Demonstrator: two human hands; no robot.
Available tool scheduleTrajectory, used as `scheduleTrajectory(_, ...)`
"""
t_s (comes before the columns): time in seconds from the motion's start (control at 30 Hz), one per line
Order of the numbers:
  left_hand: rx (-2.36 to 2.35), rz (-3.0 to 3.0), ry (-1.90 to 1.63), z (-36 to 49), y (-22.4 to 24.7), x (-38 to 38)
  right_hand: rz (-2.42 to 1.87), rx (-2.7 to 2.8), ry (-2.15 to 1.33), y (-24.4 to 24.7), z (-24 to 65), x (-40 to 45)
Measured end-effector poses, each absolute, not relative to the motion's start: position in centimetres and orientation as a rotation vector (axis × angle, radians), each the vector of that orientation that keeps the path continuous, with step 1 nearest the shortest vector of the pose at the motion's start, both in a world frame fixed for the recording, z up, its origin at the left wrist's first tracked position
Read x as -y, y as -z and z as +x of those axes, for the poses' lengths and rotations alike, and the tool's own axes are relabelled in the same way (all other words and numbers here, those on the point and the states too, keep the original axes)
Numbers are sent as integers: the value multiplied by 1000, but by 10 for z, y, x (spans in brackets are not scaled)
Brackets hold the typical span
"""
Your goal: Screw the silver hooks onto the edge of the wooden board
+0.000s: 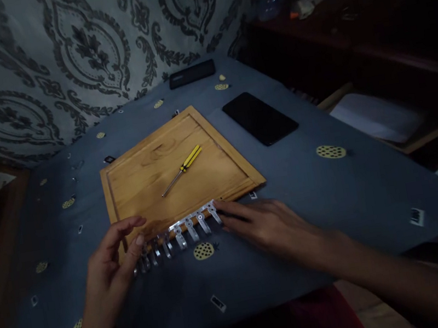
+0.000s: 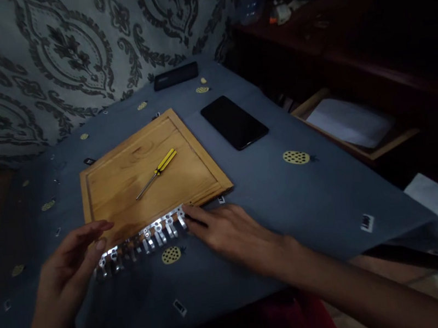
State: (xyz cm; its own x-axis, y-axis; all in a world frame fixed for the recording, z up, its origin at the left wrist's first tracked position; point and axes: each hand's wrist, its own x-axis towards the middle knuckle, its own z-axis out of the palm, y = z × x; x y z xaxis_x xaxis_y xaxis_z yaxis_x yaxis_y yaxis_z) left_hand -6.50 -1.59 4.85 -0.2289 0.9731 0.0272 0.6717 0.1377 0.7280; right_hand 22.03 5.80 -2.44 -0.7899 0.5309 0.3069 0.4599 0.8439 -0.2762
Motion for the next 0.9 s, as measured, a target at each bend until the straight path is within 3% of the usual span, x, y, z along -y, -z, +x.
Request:
scheduleTrajectory(0.47, -1692, 2106, -526, 8, -33, -15, -740, 2666, -193, 24, 220, -57)
scheduleTrajectory(0.9, -1697, 2062, -445, 7, -27, -20, -705, 2665, -328, 21, 224, -57)
